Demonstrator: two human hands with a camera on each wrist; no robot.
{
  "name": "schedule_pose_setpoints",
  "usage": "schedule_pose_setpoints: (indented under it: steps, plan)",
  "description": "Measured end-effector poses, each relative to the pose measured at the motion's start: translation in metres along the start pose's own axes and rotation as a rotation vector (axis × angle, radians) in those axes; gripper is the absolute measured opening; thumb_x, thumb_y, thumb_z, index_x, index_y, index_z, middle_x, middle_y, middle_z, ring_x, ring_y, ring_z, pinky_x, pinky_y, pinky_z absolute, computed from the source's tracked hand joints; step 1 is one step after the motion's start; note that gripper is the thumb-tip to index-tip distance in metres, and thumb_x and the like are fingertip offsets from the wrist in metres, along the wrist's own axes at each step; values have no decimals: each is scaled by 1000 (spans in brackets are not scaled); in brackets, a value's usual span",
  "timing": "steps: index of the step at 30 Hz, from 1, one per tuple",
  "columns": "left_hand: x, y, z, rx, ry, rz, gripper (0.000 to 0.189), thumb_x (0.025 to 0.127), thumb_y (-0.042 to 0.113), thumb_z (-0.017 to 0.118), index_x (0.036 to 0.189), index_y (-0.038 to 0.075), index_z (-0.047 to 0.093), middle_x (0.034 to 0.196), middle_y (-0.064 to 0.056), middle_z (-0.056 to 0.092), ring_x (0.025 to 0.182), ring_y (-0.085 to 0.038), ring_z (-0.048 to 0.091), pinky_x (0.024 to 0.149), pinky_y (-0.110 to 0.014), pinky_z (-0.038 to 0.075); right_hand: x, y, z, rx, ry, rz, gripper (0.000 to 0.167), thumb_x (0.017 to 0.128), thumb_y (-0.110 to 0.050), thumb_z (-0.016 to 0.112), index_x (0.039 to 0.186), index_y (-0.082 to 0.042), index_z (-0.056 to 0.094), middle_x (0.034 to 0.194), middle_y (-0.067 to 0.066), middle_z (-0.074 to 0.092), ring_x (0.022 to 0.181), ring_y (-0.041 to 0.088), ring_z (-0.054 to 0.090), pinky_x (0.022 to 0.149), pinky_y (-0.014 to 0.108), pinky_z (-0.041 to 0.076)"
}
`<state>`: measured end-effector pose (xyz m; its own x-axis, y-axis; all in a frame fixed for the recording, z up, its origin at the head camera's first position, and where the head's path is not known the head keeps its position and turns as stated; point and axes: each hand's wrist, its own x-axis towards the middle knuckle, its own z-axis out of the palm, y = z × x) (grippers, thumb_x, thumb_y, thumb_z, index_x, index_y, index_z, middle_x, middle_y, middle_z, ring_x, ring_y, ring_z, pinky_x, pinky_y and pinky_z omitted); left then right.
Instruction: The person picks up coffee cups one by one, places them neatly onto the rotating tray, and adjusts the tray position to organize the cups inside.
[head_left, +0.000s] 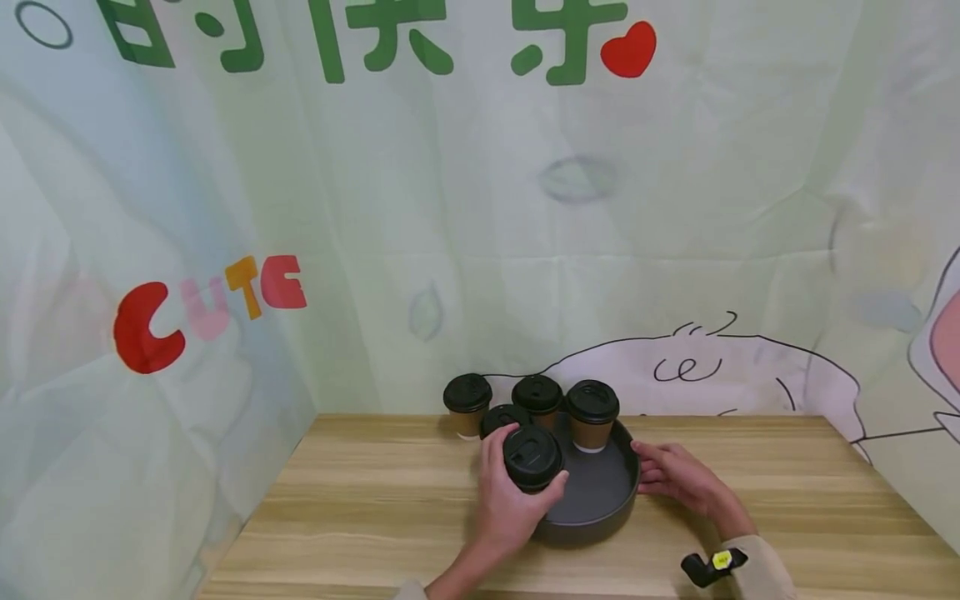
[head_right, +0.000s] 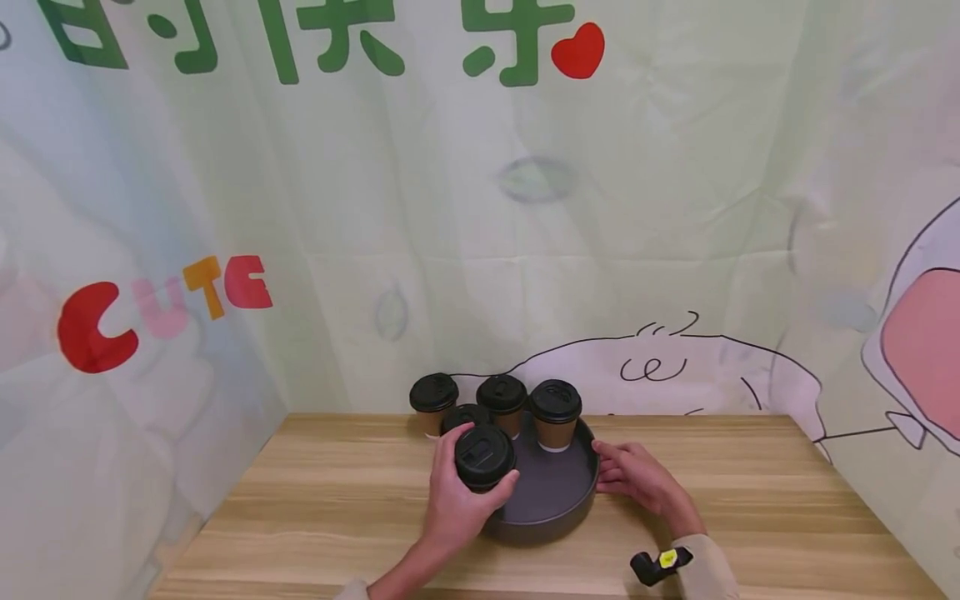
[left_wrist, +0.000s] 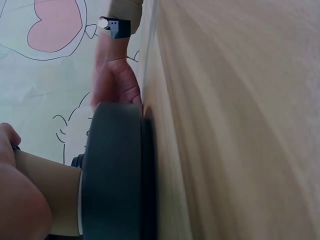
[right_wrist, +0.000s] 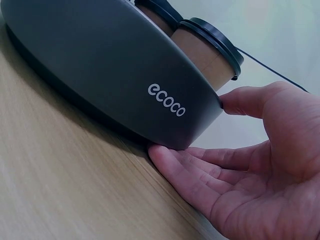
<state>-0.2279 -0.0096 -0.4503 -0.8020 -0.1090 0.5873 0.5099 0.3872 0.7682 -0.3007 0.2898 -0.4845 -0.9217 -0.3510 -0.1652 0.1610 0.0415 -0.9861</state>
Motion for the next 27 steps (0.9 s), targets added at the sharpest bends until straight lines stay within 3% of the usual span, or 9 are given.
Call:
schedule_pose_setpoints:
  steps: [7, 12, 16, 27]
  plan:
    - [-7, -6, 8, 38, -21, -64, 81, 72, 40, 94, 137, 12, 54, 134, -3, 43, 121, -21, 52, 102, -47, 50, 1, 1, 1, 5, 5, 1, 52, 111, -31, 49, 127, 19, 50, 99, 13, 73, 89, 20, 73, 85, 37, 62]
    - [-11, -9, 12, 29, -29, -92, 80, 72, 36, 94, 136, 11, 53, 133, -4, 39, 123, -22, 49, 104, -48, 47, 0, 0, 1, 5, 4, -8, 50, 112, -30, 48, 125, 19, 52, 98, 12, 73, 87, 19, 73, 84, 37, 62]
    - [-13, -10, 13, 40, -29, -105, 79, 71, 30, 95, 136, 10, 53, 133, -6, 38, 123, -24, 48, 104, -49, 47, 0, 0, 2, 8, -1, -11, 49, 112, -29, 48, 124, 18, 53, 97, 12, 73, 87, 18, 73, 84, 36, 62]
    - [-14, -8, 13, 71, -82, -169, 84, 70, 36, 96, 137, 14, 50, 134, -8, 32, 130, -30, 41, 106, -53, 43, 0, 1, 1, 15, 4, -11, 49, 112, -30, 48, 124, 17, 52, 97, 12, 74, 87, 18, 73, 84, 36, 62]
